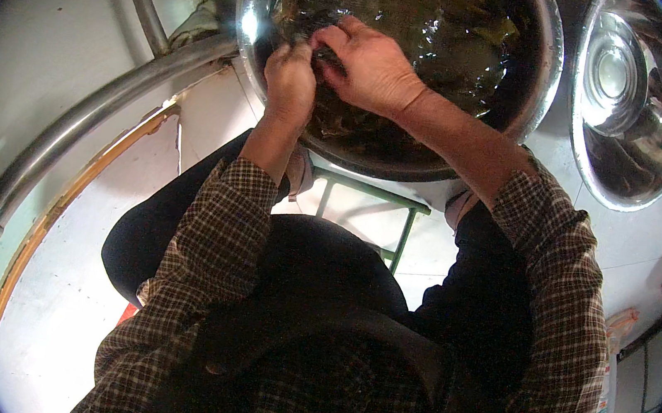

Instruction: The person washes large sheets of seaweed in a metal bowl filled with water. They repeatedly submerge, lift, and rub the seaweed by hand, occasionally transferring pieces to a second bowl. The task continues with the same repetitive motions.

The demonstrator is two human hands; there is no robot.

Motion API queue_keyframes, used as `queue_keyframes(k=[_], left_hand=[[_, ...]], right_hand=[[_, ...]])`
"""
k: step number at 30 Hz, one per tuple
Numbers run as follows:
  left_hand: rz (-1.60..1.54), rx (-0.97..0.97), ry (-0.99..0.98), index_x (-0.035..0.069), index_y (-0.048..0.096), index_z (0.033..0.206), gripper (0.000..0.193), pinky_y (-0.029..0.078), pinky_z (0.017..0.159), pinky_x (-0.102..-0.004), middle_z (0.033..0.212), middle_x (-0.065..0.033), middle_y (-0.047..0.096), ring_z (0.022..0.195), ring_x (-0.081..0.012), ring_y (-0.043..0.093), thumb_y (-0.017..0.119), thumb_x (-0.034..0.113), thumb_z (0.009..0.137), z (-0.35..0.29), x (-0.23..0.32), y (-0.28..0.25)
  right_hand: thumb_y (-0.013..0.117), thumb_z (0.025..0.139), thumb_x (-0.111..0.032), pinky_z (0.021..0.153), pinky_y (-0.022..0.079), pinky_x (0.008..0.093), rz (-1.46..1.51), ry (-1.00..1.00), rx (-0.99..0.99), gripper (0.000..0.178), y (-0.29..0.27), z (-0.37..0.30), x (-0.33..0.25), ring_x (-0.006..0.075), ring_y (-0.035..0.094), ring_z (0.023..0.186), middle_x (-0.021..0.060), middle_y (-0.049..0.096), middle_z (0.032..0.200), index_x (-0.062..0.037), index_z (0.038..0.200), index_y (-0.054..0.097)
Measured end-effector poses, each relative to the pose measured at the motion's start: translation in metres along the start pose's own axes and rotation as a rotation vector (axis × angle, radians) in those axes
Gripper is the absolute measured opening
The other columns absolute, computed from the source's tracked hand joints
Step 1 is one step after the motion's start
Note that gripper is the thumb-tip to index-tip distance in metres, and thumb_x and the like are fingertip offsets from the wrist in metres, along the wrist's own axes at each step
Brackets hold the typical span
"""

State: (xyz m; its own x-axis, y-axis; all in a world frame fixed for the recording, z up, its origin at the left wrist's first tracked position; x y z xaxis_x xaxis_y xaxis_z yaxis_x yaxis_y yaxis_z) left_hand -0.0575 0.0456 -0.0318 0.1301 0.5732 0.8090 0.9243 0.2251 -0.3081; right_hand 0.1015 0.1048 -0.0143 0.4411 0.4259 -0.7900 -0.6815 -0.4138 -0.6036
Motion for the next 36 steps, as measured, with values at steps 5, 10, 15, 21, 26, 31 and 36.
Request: queue_keyframes(k=[5,10,15,21,26,31,36], left_hand=[[-0.198,-0.130,-0.192,-0.001,0.059,0.110,0.020,0.058,0.075,-0.0335,0.093,-0.0091,0.068,0.078,-0.0214,0.068,0.056,0.017,0.102,-0.017,0.030,0.021],[-0.042,-0.121,-0.314,-0.006,0.052,0.130,0.040,0.061,0.070,-0.0364,0.099,-0.0204,0.068,0.077,-0.0273,0.071,0.052,0.007,0.092,0.009,0.058,0.014],[0.751,0.032,0.014,-0.004,0.055,0.129,0.046,0.046,0.101,-0.0485,0.119,-0.0294,0.065,0.113,-0.0432,0.062,0.061,0.021,0.091,0.036,0.082,0.030],[0.186,0.234,-0.146,-0.006,0.062,0.119,0.041,0.046,0.101,-0.0462,0.128,-0.0266,0.060,0.115,-0.0385,0.060,0.053,0.026,0.096,0.026,0.052,0.041],[-0.559,0.063,-0.421,0.001,0.051,0.131,0.044,0.049,0.099,-0.0461,0.128,-0.0155,0.059,0.107,-0.0306,0.060,0.039,0.034,0.104,-0.002,0.057,0.038],[-0.654,0.146,-0.620,0.006,0.057,0.131,0.048,0.048,0.101,-0.0493,0.127,-0.0125,0.064,0.114,-0.0306,0.061,0.046,0.043,0.102,-0.027,0.054,0.045],[-0.727,0.069,-0.633,0.008,0.055,0.135,0.052,0.047,0.104,-0.0539,0.130,-0.0132,0.063,0.118,-0.0340,0.061,0.043,0.048,0.103,-0.034,0.059,0.036]], right_hand=[[0.072,0.078,-0.027,0.086,0.056,0.0456,-0.217,0.134,-0.138,0.035,-0.032,-0.019,0.049,0.0365,0.066,0.099,0.0179,0.067,0.102,-0.0093,0.108,0.066],[0.073,0.077,-0.029,0.090,0.054,0.0456,-0.075,0.294,-0.095,0.034,-0.049,-0.020,0.050,0.0370,0.065,0.101,0.0180,0.067,0.103,-0.0150,0.108,0.067],[0.073,0.077,-0.021,0.088,0.054,0.0436,-0.052,0.311,-0.084,0.031,-0.048,-0.023,0.041,0.0366,0.065,0.098,0.0171,0.065,0.099,-0.0123,0.106,0.067],[0.074,0.078,-0.023,0.085,0.053,0.0404,0.175,0.410,0.147,0.032,-0.048,-0.013,0.023,0.0353,0.064,0.092,0.0149,0.065,0.096,-0.0117,0.107,0.068],[0.064,0.086,-0.021,0.082,0.055,0.0427,0.325,0.234,0.106,0.028,-0.012,-0.005,-0.013,0.0357,0.064,0.095,0.0152,0.061,0.102,-0.0127,0.112,0.058],[0.068,0.083,-0.029,0.075,0.057,0.0468,-0.100,0.159,-0.111,0.034,-0.011,-0.030,0.021,0.0368,0.068,0.091,0.0157,0.062,0.101,-0.0115,0.111,0.060],[0.070,0.084,-0.027,0.078,0.057,0.0463,-0.194,0.315,-0.056,0.032,-0.045,-0.039,0.038,0.0361,0.067,0.093,0.0143,0.063,0.100,-0.0132,0.110,0.060]])
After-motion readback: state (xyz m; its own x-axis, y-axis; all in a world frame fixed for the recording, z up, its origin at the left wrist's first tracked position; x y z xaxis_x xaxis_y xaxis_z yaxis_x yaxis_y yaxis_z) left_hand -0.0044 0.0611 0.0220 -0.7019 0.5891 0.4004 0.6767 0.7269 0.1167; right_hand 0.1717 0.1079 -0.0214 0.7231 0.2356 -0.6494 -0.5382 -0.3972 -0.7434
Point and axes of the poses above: each hand's wrist, its own z-axis towards the middle knuckle, its own y-axis out of the palm, x = y × z, the point moved 1 cm from there along z, towards the middle knuckle
